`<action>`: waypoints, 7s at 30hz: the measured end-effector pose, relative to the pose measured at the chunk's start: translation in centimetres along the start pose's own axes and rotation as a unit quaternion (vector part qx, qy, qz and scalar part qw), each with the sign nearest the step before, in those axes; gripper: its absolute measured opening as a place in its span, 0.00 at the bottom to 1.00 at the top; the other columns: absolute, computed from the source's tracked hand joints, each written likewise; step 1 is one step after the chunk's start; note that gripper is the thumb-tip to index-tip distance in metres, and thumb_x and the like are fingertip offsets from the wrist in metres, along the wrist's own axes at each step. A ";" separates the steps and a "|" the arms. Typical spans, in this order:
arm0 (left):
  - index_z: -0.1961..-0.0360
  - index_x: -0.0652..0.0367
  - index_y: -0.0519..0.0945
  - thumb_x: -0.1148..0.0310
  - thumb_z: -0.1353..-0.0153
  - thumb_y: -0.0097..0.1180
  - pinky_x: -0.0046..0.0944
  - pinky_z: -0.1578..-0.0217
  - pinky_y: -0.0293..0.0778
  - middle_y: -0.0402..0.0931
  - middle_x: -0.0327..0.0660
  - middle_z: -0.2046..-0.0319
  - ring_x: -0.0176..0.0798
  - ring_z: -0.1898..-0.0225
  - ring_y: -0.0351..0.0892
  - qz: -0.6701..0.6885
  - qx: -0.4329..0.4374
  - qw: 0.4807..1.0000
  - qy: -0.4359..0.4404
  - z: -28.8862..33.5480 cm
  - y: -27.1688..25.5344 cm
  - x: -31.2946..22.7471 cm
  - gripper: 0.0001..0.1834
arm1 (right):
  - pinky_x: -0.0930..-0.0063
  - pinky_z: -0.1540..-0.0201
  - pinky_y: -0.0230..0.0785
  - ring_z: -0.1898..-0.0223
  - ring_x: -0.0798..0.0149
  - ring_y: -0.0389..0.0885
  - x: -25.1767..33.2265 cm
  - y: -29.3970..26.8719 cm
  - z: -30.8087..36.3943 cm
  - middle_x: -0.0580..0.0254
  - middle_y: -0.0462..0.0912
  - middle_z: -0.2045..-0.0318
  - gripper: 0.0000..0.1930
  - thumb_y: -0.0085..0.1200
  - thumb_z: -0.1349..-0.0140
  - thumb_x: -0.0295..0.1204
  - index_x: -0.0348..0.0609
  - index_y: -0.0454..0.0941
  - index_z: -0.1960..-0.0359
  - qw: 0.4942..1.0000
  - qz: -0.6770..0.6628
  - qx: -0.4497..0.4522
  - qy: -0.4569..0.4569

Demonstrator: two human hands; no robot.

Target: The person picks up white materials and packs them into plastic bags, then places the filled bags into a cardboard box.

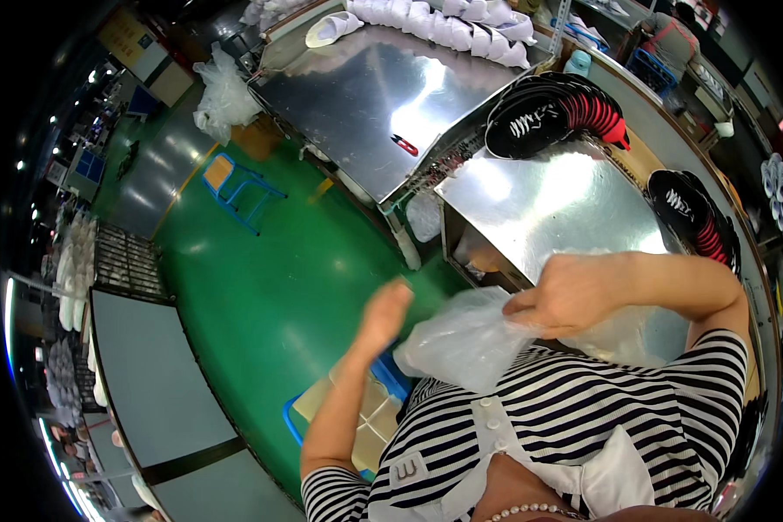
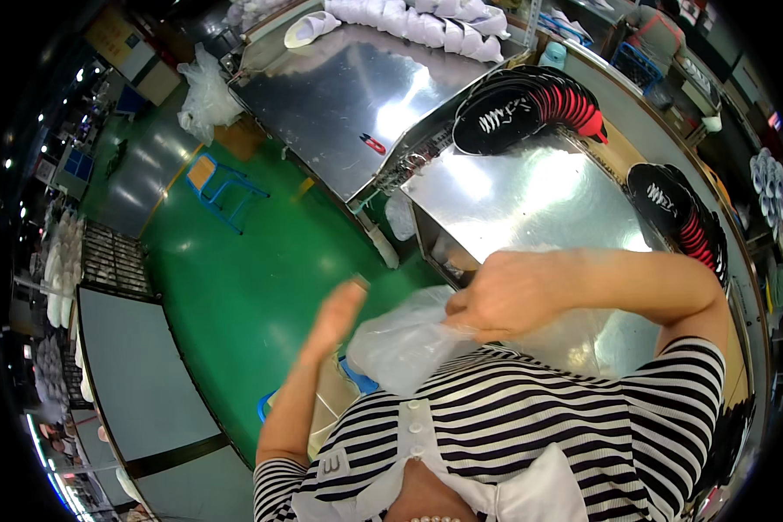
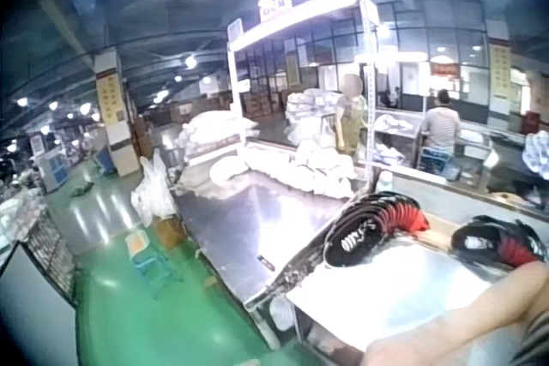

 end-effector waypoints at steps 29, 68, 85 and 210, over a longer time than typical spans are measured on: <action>0.36 0.62 0.60 0.64 0.33 0.46 0.40 0.35 0.51 0.60 0.45 0.37 0.39 0.36 0.58 0.282 0.385 0.879 -0.010 6.0 9.2 -2.3 0.27 | 0.74 0.44 0.65 0.50 0.69 0.72 -5.1 20.9 -8.0 0.59 0.76 0.48 0.24 0.40 0.29 0.42 0.33 0.69 0.42 0.674 -0.730 0.108 0.030; 0.36 0.60 0.61 0.63 0.44 0.61 0.46 0.38 0.59 0.64 0.54 0.39 0.50 0.37 0.63 0.096 0.009 0.989 0.115 6.1 -7.2 -9.6 0.37 | 0.78 0.52 0.67 0.56 0.73 0.76 -2.9 16.0 -6.2 0.64 0.80 0.57 0.21 0.55 0.37 0.38 0.37 0.72 0.48 0.488 -0.852 0.078 0.171; 0.30 0.58 0.47 0.35 0.36 0.32 0.36 0.35 0.47 0.55 0.45 0.35 0.38 0.35 0.53 0.384 0.306 0.867 -0.086 7.1 6.0 -2.6 0.44 | 0.76 0.57 0.67 0.59 0.66 0.76 -5.6 15.1 -5.3 0.58 0.81 0.60 0.26 0.58 0.42 0.48 0.36 0.76 0.53 0.757 -0.595 0.037 0.268; 0.50 0.63 0.72 0.70 0.39 0.55 0.33 0.61 0.76 0.80 0.47 0.64 0.39 0.61 0.82 0.363 0.019 0.919 -0.152 -13.2 41.7 32.5 0.17 | 0.55 0.36 0.55 0.38 0.47 0.63 -72.4 62.7 6.1 0.44 0.60 0.37 0.28 0.35 0.36 0.39 0.47 0.55 0.34 0.705 0.129 -0.074 0.693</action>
Point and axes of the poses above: each hand's wrist, its own z-axis away from the middle knuckle, its own y-axis out of the palm, x = y × z, the point moved 2 cm from there along -z, towards the middle knuckle
